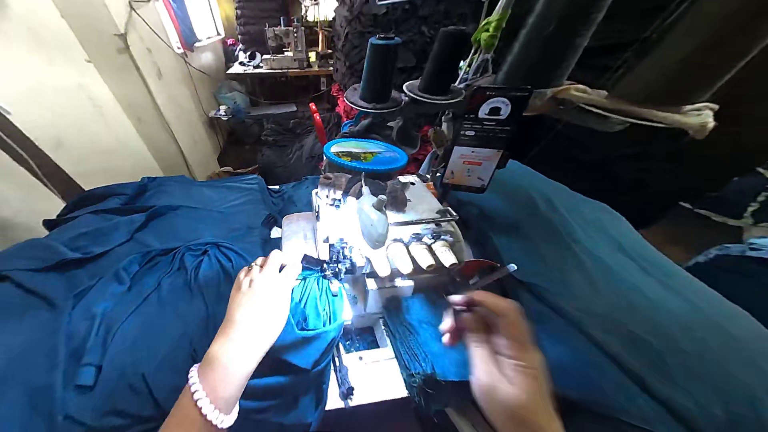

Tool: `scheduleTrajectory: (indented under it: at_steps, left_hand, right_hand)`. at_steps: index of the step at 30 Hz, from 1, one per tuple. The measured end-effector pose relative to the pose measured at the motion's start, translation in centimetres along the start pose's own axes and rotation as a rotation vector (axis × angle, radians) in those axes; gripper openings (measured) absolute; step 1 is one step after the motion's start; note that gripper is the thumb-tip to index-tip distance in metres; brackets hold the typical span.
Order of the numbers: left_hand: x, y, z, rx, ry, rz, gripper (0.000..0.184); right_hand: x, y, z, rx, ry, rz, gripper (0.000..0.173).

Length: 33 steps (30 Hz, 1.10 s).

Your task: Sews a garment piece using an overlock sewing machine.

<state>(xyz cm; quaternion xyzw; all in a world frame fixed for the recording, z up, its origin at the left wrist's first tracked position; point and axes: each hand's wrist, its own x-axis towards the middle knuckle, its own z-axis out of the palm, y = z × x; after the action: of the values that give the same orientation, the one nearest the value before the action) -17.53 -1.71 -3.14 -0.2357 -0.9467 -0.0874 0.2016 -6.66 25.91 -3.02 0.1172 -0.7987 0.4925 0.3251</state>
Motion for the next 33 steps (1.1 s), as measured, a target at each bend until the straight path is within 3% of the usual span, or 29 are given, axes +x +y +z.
scheduleTrajectory:
  at_steps: [4, 6, 9, 13, 16, 20, 22, 24, 27, 28, 30, 33]
  left_hand:
    - [-0.5, -0.1, -0.6, -0.153, 0.042, 0.013, 0.012]
    - [-0.8, 0.5, -0.7, -0.183, 0.086, 0.001, 0.013]
    - [-0.8, 1.1, -0.8, -0.207, 0.089, -0.031, 0.013]
    - [-0.6, 1.4, -0.9, -0.192, 0.104, -0.002, 0.013]
    - [-0.8, 1.5, -1.1, -0.215, 0.168, -0.004, 0.013]
    - [-1.5, -0.9, -3.6, -0.335, 0.301, -0.120, 0.013]
    - [-2.5, -2.6, -4.7, -0.480, 0.367, -0.236, 0.015]
    - [-3.5, -3.0, -6.9, -0.698, 0.435, -0.447, 0.015]
    - [-3.6, -2.5, -10.1, -0.957, 0.680, -0.763, 0.012]
    - [-4.1, -2.8, -10.2, -1.041, 0.677, -0.778, 0.014]
    - [-6.2, -4.7, -8.4, -1.170, 0.540, -0.648, 0.018]
    - [-6.5, -4.0, -7.0, -1.180, 0.477, -0.637, 0.015]
  right_hand:
    - [0.7, -3.9, 5.0, -0.381, -0.447, 0.406, 0.035]
    - [1.1, -4.2, 7.2, -0.518, -0.463, 0.336, 0.038]
    - [1.6, -3.5, 10.2, -0.739, -0.311, 0.102, 0.029]
    - [3.6, -4.4, 11.6, -0.841, -0.453, 0.210, 0.034]
    - [3.3, -3.1, 12.1, -0.857, -0.297, 0.020, 0.028]
    - [2.5, -2.9, 10.0, -0.826, -0.232, -0.004, 0.026]
    - [1.9, -3.9, 7.3, -0.722, -0.298, 0.175, 0.032]
    - [1.6, -4.1, 4.0, -0.578, -0.307, 0.353, 0.036]
    - [0.4, -0.7, -0.6, -0.417, -0.061, 0.323, 0.034]
    - [0.3, 0.6, -1.8, -0.381, 0.037, 0.338, 0.034]
    - [1.1, 2.5, -3.3, -0.363, 0.165, 0.434, 0.033]
    - [2.7, 5.2, -3.6, -0.385, 0.181, 0.495, 0.031]
